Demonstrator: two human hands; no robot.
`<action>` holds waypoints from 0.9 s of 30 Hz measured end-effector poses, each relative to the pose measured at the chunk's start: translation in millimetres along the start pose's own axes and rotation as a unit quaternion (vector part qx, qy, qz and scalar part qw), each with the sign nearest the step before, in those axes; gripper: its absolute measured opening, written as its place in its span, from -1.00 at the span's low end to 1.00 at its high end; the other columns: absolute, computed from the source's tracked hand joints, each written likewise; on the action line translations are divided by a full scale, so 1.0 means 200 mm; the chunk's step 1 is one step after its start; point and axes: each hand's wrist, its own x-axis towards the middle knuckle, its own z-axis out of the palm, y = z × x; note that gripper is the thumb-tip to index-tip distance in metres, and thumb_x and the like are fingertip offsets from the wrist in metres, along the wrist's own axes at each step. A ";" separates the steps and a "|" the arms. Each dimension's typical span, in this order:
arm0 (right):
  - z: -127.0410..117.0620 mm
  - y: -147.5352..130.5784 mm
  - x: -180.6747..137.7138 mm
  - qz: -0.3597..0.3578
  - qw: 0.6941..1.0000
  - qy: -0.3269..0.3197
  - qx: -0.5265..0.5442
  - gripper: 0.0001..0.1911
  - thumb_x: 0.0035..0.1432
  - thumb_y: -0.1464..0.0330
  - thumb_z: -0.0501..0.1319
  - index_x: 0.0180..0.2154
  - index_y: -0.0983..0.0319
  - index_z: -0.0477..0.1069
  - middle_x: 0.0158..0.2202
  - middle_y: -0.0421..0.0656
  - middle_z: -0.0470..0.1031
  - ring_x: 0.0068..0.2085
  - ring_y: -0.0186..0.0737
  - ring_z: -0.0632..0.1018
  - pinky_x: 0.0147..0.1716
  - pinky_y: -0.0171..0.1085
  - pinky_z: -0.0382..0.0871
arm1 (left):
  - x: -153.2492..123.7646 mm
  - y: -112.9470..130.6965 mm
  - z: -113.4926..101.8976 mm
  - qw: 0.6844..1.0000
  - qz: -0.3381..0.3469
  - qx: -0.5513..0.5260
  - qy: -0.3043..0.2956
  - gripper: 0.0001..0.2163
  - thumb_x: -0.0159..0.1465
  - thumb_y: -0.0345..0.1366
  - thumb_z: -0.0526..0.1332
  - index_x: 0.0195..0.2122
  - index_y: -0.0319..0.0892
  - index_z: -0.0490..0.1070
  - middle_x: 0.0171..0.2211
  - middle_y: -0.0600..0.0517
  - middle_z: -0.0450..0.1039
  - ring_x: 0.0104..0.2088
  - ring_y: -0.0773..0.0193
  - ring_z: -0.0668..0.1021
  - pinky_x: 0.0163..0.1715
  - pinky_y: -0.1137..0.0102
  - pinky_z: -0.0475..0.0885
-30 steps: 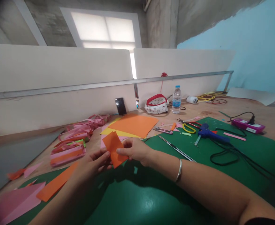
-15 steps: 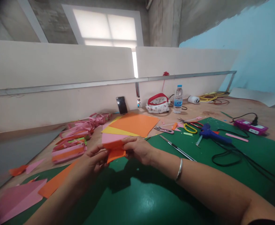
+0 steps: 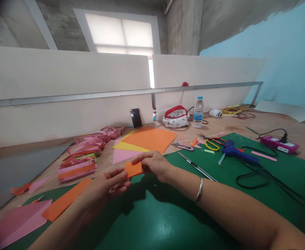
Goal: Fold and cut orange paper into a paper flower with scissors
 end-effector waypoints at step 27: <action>0.03 -0.02 -0.03 -0.147 0.971 0.038 -0.182 -0.86 -0.01 0.46 0.16 -0.36 0.32 0.46 -0.42 -0.17 0.51 -0.38 -0.29 0.49 -0.35 -0.32 0.35 | 0.02 -0.01 -0.01 0.976 0.143 0.159 0.038 -0.70 0.05 -0.21 0.22 -0.21 -0.22 0.49 -0.49 0.04 0.55 -0.49 0.24 0.54 -0.46 0.39 0.43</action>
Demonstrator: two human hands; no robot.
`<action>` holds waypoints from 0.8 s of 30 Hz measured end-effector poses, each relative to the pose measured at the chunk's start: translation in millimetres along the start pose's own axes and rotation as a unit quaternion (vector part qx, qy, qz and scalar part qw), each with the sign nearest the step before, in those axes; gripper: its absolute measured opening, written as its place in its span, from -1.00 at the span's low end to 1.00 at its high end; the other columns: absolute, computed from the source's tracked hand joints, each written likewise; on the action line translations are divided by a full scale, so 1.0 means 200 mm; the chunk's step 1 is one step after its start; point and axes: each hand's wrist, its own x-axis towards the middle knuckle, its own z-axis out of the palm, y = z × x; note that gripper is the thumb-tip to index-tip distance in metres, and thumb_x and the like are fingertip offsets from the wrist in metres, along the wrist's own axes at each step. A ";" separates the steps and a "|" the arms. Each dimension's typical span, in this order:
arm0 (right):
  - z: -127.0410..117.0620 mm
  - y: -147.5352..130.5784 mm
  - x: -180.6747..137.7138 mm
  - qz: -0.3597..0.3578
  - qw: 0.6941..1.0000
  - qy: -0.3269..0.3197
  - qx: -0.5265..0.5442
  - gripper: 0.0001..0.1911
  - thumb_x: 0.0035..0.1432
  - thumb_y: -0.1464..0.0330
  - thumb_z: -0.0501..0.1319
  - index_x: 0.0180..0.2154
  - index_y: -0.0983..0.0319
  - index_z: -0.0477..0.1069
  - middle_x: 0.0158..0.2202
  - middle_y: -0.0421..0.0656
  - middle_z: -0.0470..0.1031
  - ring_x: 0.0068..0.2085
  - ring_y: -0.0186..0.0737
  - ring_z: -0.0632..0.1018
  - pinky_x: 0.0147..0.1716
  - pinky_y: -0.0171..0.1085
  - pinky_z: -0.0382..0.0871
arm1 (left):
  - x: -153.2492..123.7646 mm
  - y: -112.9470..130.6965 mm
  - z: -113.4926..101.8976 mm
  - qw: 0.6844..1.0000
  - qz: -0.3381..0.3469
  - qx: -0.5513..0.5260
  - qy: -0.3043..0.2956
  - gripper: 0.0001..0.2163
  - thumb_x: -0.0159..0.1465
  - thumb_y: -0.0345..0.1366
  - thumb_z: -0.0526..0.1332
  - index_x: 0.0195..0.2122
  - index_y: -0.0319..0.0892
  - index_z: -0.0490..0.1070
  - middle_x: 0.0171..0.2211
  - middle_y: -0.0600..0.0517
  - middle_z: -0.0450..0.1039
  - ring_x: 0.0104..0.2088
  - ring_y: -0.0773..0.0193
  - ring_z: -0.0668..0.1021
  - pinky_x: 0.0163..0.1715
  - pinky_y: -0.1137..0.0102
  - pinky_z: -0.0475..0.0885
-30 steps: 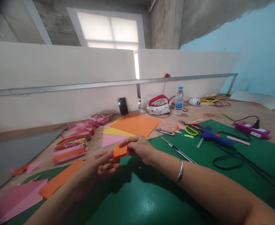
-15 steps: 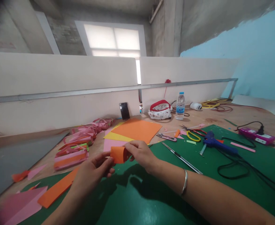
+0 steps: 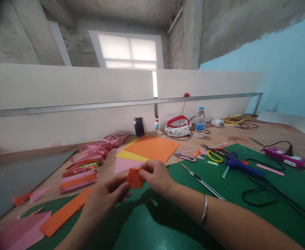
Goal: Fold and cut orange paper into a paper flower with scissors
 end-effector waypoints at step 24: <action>-0.02 -0.07 -0.03 -0.099 0.985 -0.003 -0.138 -0.89 0.02 0.43 0.19 -0.43 0.25 0.52 -0.43 -0.19 0.51 -0.38 -0.30 0.44 -0.38 -0.35 0.27 | -0.01 -0.03 0.01 0.980 0.109 0.158 0.052 -0.82 0.05 -0.15 0.17 -0.48 -0.11 0.49 -0.66 0.08 0.43 -0.60 0.22 0.47 -0.52 0.40 0.28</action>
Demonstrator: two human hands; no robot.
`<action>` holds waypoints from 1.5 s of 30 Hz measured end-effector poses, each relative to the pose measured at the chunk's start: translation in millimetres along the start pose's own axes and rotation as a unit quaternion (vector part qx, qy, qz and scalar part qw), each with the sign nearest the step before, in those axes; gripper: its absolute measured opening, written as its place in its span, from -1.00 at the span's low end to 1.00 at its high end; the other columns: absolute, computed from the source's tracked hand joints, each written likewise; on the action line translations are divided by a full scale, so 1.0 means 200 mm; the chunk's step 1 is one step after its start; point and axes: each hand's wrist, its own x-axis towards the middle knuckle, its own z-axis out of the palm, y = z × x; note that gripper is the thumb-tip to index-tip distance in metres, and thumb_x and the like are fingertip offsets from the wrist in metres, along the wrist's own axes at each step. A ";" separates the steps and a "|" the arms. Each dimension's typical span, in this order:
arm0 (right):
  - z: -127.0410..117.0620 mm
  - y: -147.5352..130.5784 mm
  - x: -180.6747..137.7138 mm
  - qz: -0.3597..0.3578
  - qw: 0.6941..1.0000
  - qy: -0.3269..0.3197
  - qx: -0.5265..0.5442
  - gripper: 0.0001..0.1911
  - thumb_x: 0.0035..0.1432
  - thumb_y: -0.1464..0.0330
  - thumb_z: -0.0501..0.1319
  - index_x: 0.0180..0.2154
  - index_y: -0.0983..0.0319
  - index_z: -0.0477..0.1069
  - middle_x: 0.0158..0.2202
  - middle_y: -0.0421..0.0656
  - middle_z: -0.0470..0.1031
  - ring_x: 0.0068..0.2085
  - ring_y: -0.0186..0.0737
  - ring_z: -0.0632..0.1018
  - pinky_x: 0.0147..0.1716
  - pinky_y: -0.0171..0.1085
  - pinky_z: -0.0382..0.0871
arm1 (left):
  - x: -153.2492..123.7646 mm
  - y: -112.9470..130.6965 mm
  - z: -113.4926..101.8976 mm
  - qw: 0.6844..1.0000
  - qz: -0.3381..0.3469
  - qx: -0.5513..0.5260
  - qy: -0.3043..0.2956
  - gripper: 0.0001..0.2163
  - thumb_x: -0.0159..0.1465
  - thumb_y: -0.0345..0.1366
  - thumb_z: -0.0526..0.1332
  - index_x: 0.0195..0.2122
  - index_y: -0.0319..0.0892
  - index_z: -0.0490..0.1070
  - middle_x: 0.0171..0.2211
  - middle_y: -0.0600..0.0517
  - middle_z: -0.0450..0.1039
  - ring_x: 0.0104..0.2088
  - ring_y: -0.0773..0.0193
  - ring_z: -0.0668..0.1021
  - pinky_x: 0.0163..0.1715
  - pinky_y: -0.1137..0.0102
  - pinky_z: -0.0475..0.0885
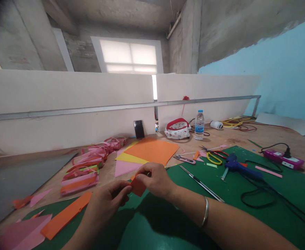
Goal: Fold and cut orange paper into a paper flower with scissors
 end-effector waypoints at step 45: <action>-0.01 0.04 0.04 0.051 0.991 -0.089 0.082 -0.89 -0.11 0.45 0.22 -0.61 0.33 0.41 -0.66 -0.30 0.30 -0.56 -0.43 0.28 -0.58 -0.42 0.11 | 0.02 0.01 -0.04 0.978 -0.089 -0.156 -0.108 -0.70 0.01 -0.10 0.20 -0.71 -0.20 0.28 -0.75 0.16 0.20 -0.69 0.47 0.15 -0.67 0.49 -0.04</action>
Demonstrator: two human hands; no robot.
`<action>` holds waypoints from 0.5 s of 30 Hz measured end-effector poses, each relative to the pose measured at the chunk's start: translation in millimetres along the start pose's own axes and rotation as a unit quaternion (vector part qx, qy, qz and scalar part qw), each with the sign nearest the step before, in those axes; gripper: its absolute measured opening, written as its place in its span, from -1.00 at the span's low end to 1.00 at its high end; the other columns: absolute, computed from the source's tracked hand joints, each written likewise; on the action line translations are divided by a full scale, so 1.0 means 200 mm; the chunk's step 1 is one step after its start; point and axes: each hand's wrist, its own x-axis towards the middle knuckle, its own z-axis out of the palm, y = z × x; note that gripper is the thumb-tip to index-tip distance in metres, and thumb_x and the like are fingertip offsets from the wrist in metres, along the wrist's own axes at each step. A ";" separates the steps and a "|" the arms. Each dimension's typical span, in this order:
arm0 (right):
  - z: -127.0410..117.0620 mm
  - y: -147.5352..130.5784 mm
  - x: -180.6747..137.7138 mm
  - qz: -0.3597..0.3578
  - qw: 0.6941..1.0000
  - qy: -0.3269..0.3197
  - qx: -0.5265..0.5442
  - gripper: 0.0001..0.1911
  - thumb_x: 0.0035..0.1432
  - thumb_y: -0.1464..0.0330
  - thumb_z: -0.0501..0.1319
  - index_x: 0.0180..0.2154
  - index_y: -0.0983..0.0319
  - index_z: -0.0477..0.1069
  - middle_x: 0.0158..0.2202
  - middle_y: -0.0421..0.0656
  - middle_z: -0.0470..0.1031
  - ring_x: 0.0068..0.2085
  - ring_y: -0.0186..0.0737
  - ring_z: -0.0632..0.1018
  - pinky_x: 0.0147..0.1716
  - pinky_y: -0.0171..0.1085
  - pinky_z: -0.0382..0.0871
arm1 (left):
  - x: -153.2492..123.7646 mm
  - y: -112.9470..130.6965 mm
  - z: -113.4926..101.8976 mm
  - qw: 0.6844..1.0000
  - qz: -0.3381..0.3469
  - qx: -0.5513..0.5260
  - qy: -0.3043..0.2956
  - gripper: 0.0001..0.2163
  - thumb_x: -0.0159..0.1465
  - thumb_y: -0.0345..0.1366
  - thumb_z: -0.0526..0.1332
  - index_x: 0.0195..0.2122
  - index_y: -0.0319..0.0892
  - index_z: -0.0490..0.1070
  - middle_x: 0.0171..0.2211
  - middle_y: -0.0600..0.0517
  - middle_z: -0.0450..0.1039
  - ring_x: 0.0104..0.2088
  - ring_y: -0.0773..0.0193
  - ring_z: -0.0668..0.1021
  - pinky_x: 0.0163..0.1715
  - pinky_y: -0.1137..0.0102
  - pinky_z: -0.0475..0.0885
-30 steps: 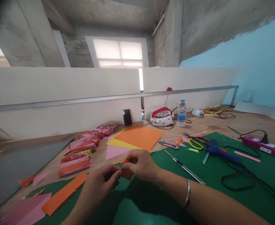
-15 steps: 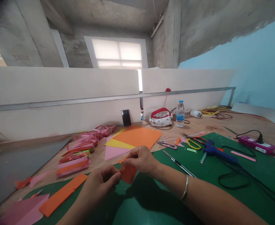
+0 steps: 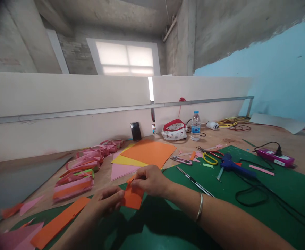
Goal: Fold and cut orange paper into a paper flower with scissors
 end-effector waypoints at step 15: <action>0.01 0.01 -0.02 0.118 0.986 -0.113 0.028 -0.84 -0.03 0.36 0.22 -0.53 0.32 0.46 -0.69 -0.31 0.30 -0.65 -0.48 0.27 -0.68 -0.46 0.07 | 0.03 -0.03 0.01 0.997 0.023 -0.050 0.056 -0.77 -0.04 -0.11 0.26 -0.57 -0.17 0.35 -0.68 0.20 0.23 -0.61 0.40 0.22 -0.60 0.49 0.07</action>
